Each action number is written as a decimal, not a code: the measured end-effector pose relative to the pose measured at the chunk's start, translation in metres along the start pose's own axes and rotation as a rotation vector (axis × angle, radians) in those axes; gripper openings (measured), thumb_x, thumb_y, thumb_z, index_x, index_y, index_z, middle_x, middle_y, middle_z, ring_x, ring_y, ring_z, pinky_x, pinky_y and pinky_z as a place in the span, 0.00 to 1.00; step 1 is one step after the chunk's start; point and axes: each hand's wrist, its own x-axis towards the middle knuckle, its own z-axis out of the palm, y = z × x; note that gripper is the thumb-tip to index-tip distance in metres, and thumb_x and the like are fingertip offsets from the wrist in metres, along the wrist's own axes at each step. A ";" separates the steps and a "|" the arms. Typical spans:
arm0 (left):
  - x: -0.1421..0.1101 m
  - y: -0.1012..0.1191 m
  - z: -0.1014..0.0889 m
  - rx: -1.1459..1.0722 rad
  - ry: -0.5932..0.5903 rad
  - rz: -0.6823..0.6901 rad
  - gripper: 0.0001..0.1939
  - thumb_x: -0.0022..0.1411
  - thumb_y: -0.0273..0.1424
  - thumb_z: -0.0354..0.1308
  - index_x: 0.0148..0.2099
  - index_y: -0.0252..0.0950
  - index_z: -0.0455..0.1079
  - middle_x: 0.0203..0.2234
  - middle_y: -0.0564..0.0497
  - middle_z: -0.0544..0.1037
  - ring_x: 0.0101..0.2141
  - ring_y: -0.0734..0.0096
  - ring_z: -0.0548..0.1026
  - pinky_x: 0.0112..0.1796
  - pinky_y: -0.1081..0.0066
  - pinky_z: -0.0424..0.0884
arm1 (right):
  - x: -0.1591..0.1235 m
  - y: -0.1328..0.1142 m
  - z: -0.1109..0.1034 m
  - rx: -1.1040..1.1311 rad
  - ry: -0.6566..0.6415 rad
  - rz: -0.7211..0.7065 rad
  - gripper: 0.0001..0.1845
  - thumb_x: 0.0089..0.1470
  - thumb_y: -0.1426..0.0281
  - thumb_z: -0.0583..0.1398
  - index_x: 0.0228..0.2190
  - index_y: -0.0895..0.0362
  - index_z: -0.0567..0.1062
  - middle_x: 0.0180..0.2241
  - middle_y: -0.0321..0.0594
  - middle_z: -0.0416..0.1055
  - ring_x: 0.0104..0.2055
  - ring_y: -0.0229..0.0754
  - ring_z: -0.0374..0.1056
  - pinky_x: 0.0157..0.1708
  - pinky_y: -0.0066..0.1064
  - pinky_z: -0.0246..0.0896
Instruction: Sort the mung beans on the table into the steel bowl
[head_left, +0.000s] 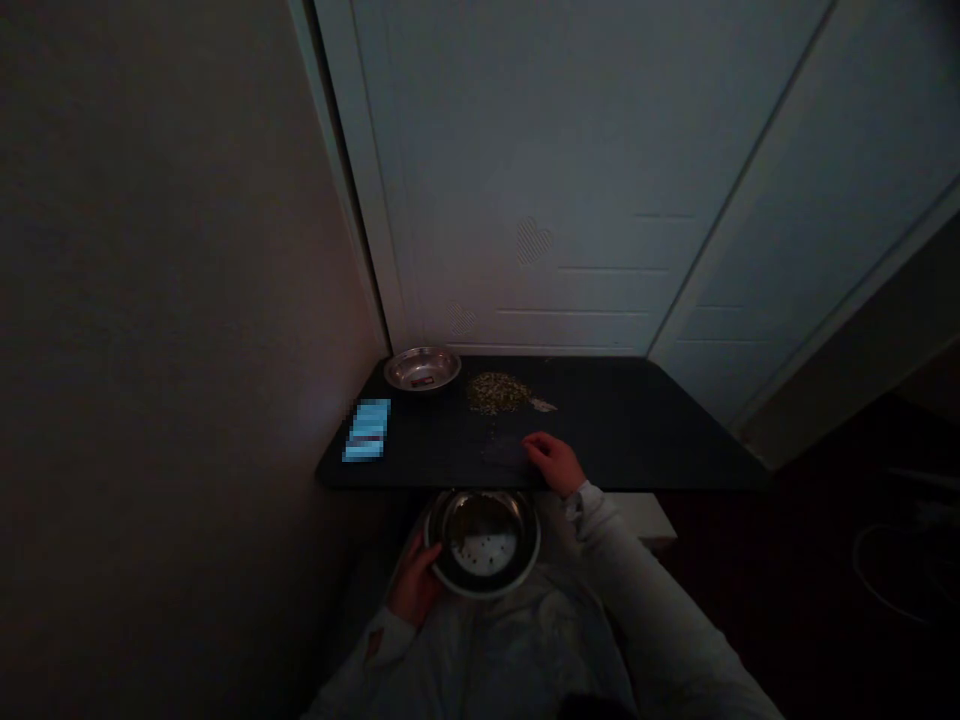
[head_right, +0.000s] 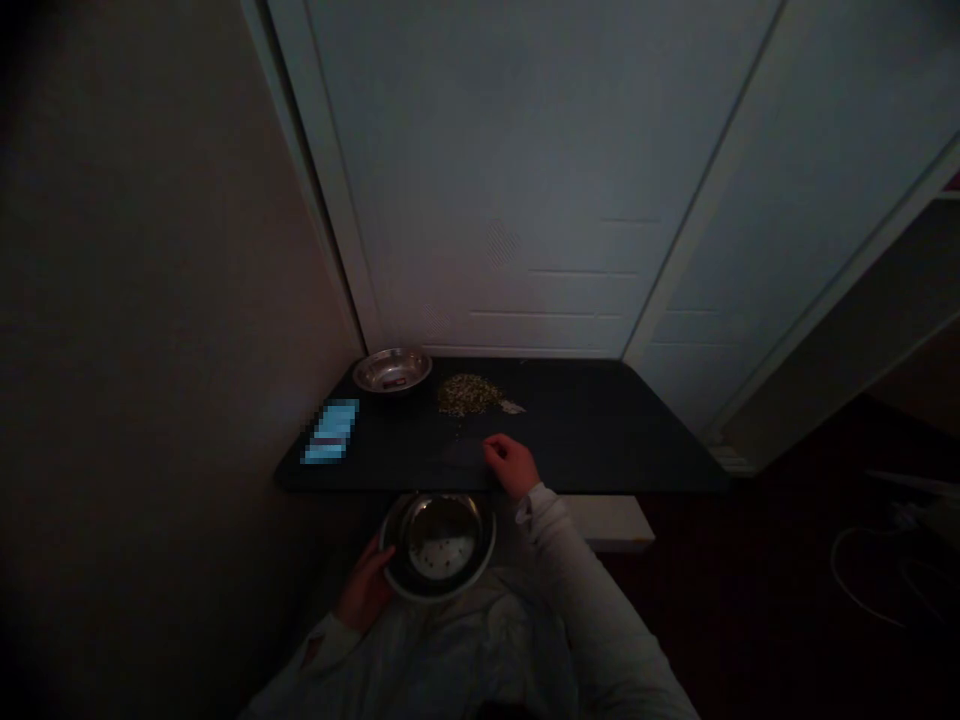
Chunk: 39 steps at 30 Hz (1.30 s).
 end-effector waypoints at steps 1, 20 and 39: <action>0.000 0.000 0.000 0.005 -0.002 0.003 0.25 0.40 0.25 0.59 0.45 0.38 0.63 0.35 0.49 0.75 0.44 0.59 0.66 0.43 0.63 0.62 | 0.000 0.000 0.000 -0.003 0.007 0.003 0.12 0.43 0.64 0.51 0.27 0.58 0.69 0.20 0.34 0.65 0.24 0.34 0.61 0.26 0.26 0.54; -0.007 0.003 -0.004 0.009 0.102 0.079 0.19 0.40 0.25 0.58 0.39 0.37 0.65 0.29 0.51 0.75 0.38 0.61 0.70 0.38 0.64 0.65 | 0.009 -0.024 0.040 -0.117 -0.027 -0.066 0.12 0.44 0.65 0.50 0.28 0.56 0.70 0.23 0.35 0.68 0.25 0.35 0.62 0.26 0.25 0.54; -0.007 0.004 -0.002 0.040 0.083 0.078 0.23 0.40 0.25 0.58 0.43 0.38 0.65 0.34 0.50 0.75 0.41 0.61 0.69 0.39 0.66 0.65 | 0.001 -0.024 0.038 -0.089 -0.198 -0.155 0.12 0.44 0.63 0.53 0.29 0.57 0.70 0.22 0.34 0.66 0.24 0.33 0.61 0.26 0.24 0.54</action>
